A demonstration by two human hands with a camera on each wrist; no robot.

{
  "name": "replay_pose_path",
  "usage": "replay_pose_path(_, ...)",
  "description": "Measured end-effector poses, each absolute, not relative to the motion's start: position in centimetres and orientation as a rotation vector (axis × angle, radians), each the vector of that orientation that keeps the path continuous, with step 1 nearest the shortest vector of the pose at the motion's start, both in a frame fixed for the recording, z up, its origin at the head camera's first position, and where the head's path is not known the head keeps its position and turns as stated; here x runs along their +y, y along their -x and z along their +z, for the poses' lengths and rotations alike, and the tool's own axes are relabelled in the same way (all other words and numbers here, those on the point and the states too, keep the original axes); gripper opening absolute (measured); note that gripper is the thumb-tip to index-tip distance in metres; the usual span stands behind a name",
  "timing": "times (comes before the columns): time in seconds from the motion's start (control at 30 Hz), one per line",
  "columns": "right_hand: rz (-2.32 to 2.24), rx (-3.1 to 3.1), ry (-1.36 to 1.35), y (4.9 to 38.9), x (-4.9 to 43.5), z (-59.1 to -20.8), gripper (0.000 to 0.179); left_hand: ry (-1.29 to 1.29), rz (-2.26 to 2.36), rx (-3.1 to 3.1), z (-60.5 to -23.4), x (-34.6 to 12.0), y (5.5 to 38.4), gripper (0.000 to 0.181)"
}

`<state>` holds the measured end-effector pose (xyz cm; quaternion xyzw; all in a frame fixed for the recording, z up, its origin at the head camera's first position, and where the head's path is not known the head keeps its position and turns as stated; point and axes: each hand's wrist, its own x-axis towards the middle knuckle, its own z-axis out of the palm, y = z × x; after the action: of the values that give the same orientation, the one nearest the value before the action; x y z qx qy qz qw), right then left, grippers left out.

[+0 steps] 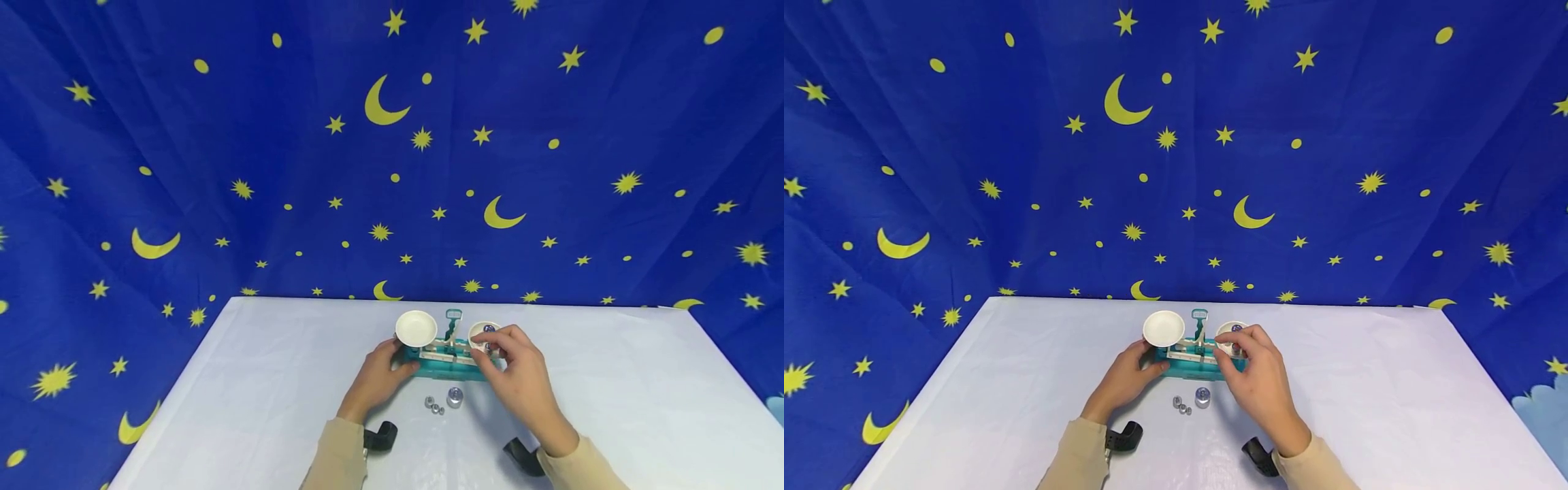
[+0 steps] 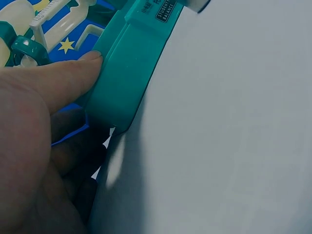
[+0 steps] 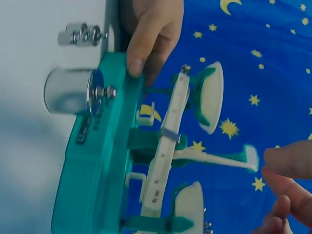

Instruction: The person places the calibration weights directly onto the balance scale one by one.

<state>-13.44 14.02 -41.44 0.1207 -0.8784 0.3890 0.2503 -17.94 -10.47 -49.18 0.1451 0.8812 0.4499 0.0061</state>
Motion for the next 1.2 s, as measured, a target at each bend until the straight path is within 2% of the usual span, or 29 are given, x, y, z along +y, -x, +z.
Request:
replay_pose_path(0.5, 1.225, -2.467, -0.431, 11.1, 12.2, -42.6, 0.025, -0.453, 1.407, 2.767, -49.5, -10.4, 17.9, 0.062)
replay_pose_path(0.67, 1.278, -2.483, -0.391, 10.4, 12.0, -43.2, 0.029, -0.446, 1.396, 2.766, -49.2, -10.5, 17.8, 0.062)
replay_pose_path(0.97, 1.447, -2.505, -0.353, 9.8, 11.9, -45.0, 0.023, -0.43, 1.399, 2.768, -49.3, -10.5, 17.9, 0.061)
replay_pose_path(1.2, 1.642, -2.545, -0.174, 10.0, 11.7, -46.0, 0.019, -0.425, 1.394, 2.768, -49.5, -10.5, 18.0, 0.062)
